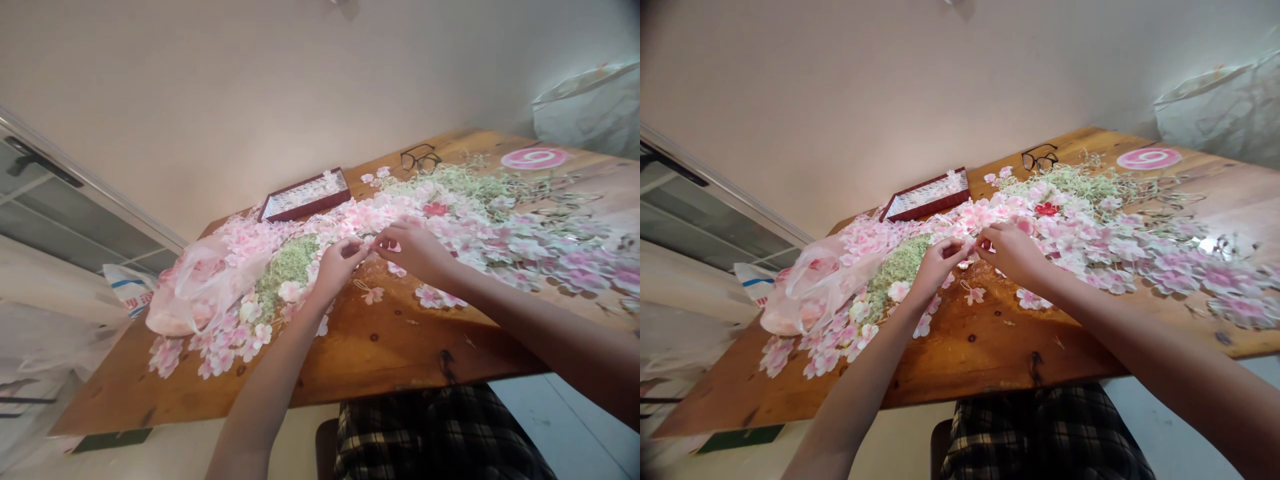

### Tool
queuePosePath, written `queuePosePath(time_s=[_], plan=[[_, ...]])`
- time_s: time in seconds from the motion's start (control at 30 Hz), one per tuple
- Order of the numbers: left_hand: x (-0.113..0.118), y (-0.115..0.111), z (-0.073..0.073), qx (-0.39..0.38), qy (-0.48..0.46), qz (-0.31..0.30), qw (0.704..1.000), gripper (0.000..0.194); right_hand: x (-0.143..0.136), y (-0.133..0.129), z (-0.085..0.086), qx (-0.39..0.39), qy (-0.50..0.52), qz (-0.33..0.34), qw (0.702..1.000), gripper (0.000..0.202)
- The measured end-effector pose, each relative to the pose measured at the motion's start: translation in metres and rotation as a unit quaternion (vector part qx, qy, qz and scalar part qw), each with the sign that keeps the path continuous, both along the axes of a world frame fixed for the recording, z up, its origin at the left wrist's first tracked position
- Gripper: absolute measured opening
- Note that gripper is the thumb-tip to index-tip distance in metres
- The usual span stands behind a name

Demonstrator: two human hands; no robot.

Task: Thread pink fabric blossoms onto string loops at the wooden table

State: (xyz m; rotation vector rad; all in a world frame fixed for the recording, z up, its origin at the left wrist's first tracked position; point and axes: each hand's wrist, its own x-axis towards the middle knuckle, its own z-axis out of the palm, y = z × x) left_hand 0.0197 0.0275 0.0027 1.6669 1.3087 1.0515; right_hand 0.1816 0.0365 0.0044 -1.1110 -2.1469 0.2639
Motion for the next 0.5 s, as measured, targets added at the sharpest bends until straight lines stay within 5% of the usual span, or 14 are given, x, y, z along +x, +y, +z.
queuePosePath(time_s=[0.2, 0.33, 0.5], plan=[[-0.002, -0.001, 0.006, -0.055, -0.059, -0.020, 0.997, 0.030, 0.004, 0.010, 0.003, -0.151, 0.067, 0.042, 0.985, 0.022], [-0.003, -0.002, 0.007, -0.010, 0.000, -0.026, 1.000, 0.026, 0.006, 0.015, 0.002, -0.240, 0.077, 0.062, 0.966, 0.029], [-0.002, -0.004, 0.007, 0.071, 0.112, -0.015, 0.991, 0.018, 0.007, 0.014, 0.003, -0.253, 0.102, 0.072, 0.960, 0.030]])
